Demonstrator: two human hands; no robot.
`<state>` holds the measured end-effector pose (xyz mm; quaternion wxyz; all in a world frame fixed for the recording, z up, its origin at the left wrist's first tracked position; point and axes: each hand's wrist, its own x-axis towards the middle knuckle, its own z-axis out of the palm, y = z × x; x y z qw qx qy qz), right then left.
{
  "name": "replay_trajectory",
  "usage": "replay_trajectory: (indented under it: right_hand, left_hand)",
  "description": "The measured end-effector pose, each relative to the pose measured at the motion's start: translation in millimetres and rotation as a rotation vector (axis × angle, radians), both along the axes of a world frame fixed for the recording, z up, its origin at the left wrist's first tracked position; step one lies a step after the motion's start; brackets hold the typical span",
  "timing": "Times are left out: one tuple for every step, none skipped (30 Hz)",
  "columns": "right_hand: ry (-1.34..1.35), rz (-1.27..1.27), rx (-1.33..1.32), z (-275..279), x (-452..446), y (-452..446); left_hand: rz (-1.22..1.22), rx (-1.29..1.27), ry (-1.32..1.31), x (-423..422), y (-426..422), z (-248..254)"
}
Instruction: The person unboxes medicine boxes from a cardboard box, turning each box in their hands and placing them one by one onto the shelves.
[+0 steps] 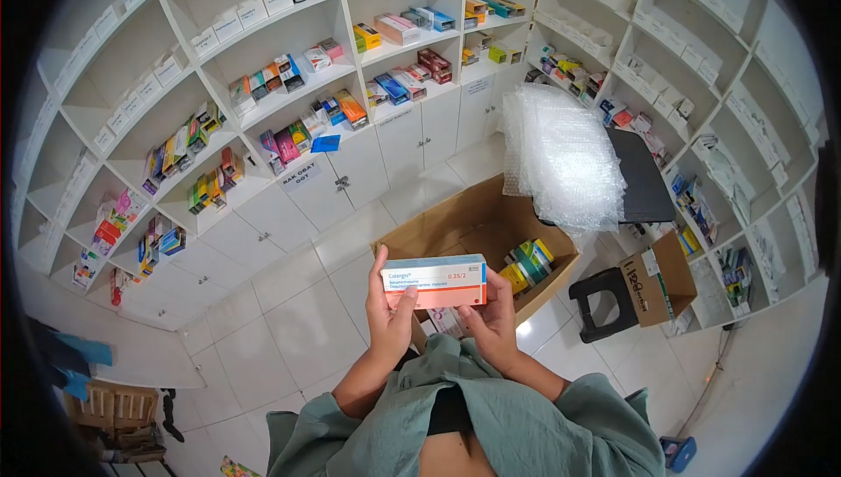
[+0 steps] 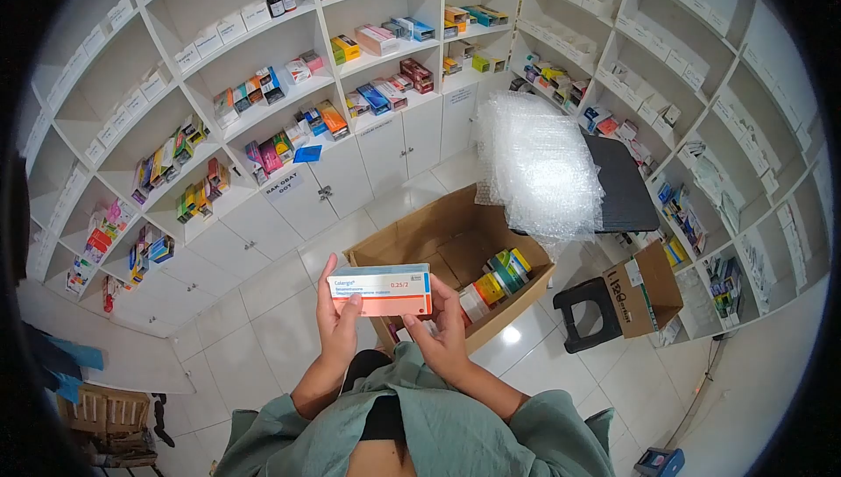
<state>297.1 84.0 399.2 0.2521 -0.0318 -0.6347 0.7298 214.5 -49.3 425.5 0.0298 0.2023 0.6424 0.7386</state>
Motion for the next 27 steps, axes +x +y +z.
replay_trajectory:
  right_hand:
    - [-0.003,-0.004,-0.004,1,0,0]
    - [-0.007,-0.007,-0.008,2,0,-1]
    - [-0.01,-0.01,-0.012,3,0,-2]
    - [-0.009,-0.012,-0.021,3,0,-2]
    - [-0.009,-0.014,-0.03,3,-1,-3]
    - [-0.009,-0.017,-0.039,3,-1,-3]
    - [-0.008,-0.015,-0.038,4,-1,-3]
    - [-0.006,-0.013,-0.038,4,-1,-3]
    - [-0.004,-0.01,-0.037,5,-2,-3]
    - [0.0,-0.012,-0.048,6,-2,-3]
    - [0.003,-0.014,-0.058,7,-2,-4]
    - [0.007,-0.016,-0.069,8,-2,-5]
    - [0.012,-0.018,-0.072,8,-1,-5]
    - [0.016,-0.021,-0.075,9,-1,-5]
    - [0.021,-0.023,-0.078,9,-1,-5]
    - [0.023,-0.03,-0.072,10,-1,-5]
    - [0.026,-0.036,-0.066,11,0,-5]
    - [0.029,-0.042,-0.06,13,0,-5]
    - [0.028,-0.039,-0.068,13,1,-5]
    - [0.026,-0.035,-0.075,14,1,-5]
    - [0.026,-0.031,-0.082,15,1,-5]
    - [0.031,-0.036,-0.092,16,2,-6]
    - [0.036,-0.041,-0.101,16,2,-7]
    - [0.041,-0.047,-0.111,17,2,-7]
    - [0.039,-0.048,-0.116,18,2,-7]
    - [0.037,-0.049,-0.121,18,3,-7]
    - [0.035,-0.049,-0.127,19,3,-7]
  left_hand:
    - [-0.004,0.004,-0.004,-1,-1,-1]
    - [-0.008,0.009,-0.008,-1,-1,-2]
    - [-0.01,0.006,-0.004,-1,-2,-2]
    - [-0.011,0.002,0.001,-2,-2,-3]
    - [-0.012,-0.001,0.006,-2,-3,-3]
    - [-0.009,0.003,0.009,-2,-4,-4]
    - [-0.007,0.008,0.012,-3,-4,-5]
    - [-0.004,0.013,0.016,-3,-4,-6]
    - [-0.004,0.014,0.013,-3,-4,-6]
    - [-0.004,0.014,0.01,-3,-4,-6]
    - [-0.005,0.014,0.007,-3,-4,-6]
    - [-0.011,0.01,0.009,-3,-5,-6]
    - [-0.018,0.005,0.011,-3,-5,-6]
    - [-0.025,0.001,0.013,-4,-6,-6]
    - [-0.03,0.001,0.011,-4,-6,-6]
    - [-0.035,0.001,0.01,-4,-6,-5]
    - [-0.04,0.001,0.008,-4,-5,-5]
    - [-0.047,-0.002,0.004,-5,-6,-6]
    - [-0.053,-0.005,0.0,-5,-6,-8]
    - [-0.06,-0.008,-0.005,-6,-6,-9]
    - [-0.064,-0.006,-0.01,-5,-5,-9]
    - [-0.068,-0.003,-0.015,-5,-5,-8]
    - [-0.072,0.0,-0.02,-5,-4,-8]
    - [-0.085,0.005,-0.034,-4,-4,-7]
    - [-0.097,0.01,-0.048,-4,-3,-6]
    - [-0.109,0.015,-0.062,-3,-3,-5]
    - [-0.112,0.023,-0.073,-3,-3,-6]
